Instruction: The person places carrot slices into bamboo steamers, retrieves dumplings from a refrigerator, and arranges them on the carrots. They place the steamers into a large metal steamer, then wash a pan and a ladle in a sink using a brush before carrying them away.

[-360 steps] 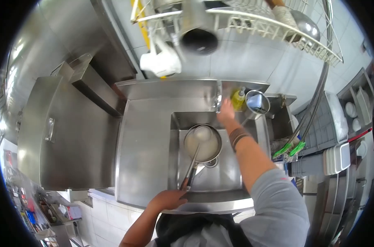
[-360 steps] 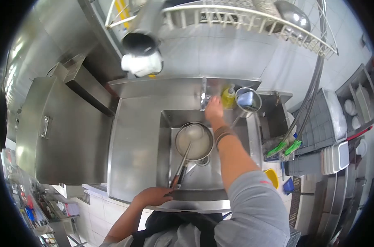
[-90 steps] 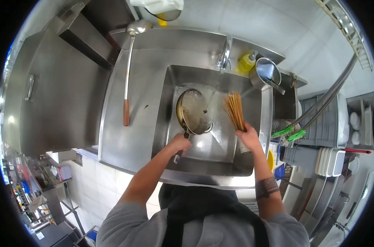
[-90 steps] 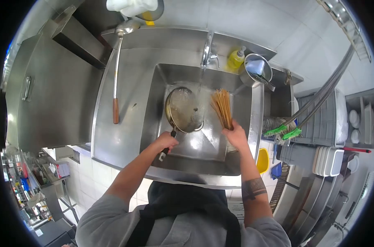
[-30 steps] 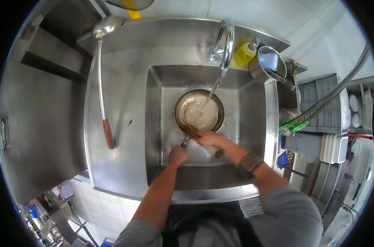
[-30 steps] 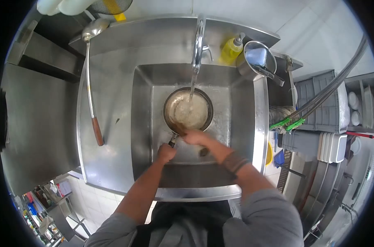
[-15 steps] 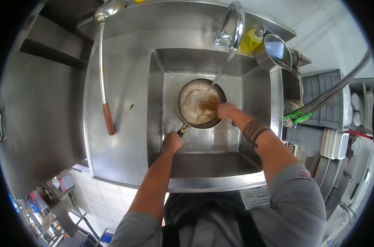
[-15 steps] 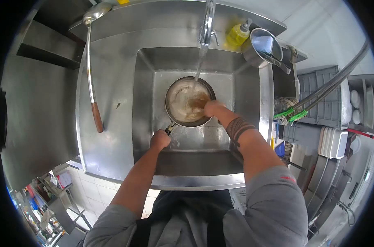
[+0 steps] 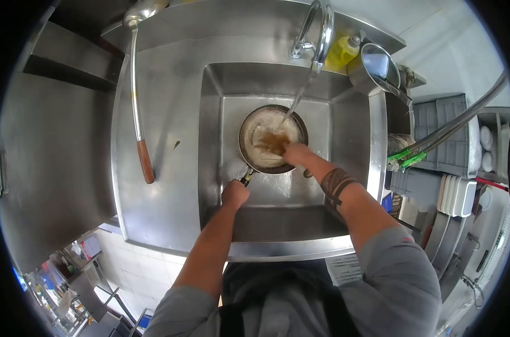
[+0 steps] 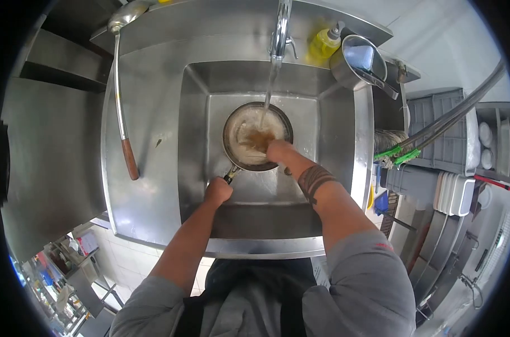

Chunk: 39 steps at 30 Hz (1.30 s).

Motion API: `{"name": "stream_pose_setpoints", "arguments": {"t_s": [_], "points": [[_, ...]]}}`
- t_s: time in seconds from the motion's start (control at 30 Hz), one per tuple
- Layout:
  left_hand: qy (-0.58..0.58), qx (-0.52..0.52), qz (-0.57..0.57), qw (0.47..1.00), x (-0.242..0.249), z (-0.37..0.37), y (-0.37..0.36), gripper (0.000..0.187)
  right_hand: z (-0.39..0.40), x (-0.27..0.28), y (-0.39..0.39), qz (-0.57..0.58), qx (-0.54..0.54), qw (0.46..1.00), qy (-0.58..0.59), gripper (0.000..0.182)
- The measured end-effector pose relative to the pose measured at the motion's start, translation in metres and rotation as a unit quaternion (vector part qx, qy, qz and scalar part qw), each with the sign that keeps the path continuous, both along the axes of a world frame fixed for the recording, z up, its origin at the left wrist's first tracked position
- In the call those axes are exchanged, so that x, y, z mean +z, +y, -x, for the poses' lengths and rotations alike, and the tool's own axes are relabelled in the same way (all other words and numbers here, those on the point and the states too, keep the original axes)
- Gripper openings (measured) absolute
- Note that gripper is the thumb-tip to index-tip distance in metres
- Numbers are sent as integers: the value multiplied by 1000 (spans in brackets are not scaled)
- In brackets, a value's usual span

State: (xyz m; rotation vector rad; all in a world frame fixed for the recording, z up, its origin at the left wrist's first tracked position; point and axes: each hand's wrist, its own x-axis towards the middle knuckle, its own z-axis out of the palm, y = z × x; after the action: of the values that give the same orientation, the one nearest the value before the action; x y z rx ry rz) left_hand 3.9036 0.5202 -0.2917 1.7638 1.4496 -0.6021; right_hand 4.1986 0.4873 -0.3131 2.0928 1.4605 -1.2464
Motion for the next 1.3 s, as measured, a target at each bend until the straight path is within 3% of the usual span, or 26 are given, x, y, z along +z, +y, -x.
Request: {"name": "stream_pose_setpoints", "arguments": {"t_s": [0.07,0.17,0.27,0.3,0.37,0.4,0.47,0.5,0.53,0.63,0.67,0.73,0.77,0.8,0.83,0.9,0.97,1.0,1.1,1.2,1.27,1.3], "points": [[-1,12,5,1000,6,2,-3,30,1,11,2,38,43,998,10,56],[-1,36,-16,999,7,1,-4,28,23,23,-7,18,135,984,116,46],[16,19,-6,1000,1,-1,2,30,-26,34,-3,-48,-79,994,-62,38],[17,8,-23,1000,6,-1,3,29,-32,40,-5,-46,-77,994,-58,38],[24,-7,-39,999,16,-2,8,29,-33,54,-9,105,59,992,-41,37],[32,-7,-33,999,21,-4,11,30,-21,59,-12,105,55,992,-37,37],[37,-10,-29,999,25,-5,12,30,9,69,-11,108,197,959,172,35],[32,-18,-40,998,25,-3,10,30,19,73,-3,129,-1,961,243,41],[30,-26,-51,998,25,-1,7,29,30,77,4,146,-198,920,305,46],[48,-17,-73,996,18,3,3,27,40,121,37,54,-483,776,402,45],[49,-18,-72,996,17,4,1,27,38,119,32,55,-485,774,403,45],[34,-22,-77,996,22,7,4,27,37,100,16,81,-268,908,312,47],[35,-25,-78,996,21,6,6,27,26,63,-4,103,-138,951,257,49],[34,-23,-70,997,20,7,5,29,1,21,-16,84,101,965,226,47],[34,-20,-58,998,19,10,0,31,-22,-6,-19,63,335,922,185,44],[39,-28,-75,996,23,4,1,29,-55,53,-4,172,176,968,-48,37],[40,-42,-93,994,23,-1,2,26,-51,102,24,119,40,975,-183,33],[46,-38,-94,994,20,-2,4,27,-46,104,26,119,39,975,-184,33],[56,-32,-90,994,23,-3,3,29,-13,109,15,146,93,980,-100,36],[50,-36,-83,995,32,-4,7,30,24,120,13,187,-55,951,238,37],[45,-26,-78,996,30,-5,2,31,27,127,44,121,-187,924,311,59],[44,-26,-76,996,27,-1,1,31,20,117,54,122,-187,922,315,59]]}}
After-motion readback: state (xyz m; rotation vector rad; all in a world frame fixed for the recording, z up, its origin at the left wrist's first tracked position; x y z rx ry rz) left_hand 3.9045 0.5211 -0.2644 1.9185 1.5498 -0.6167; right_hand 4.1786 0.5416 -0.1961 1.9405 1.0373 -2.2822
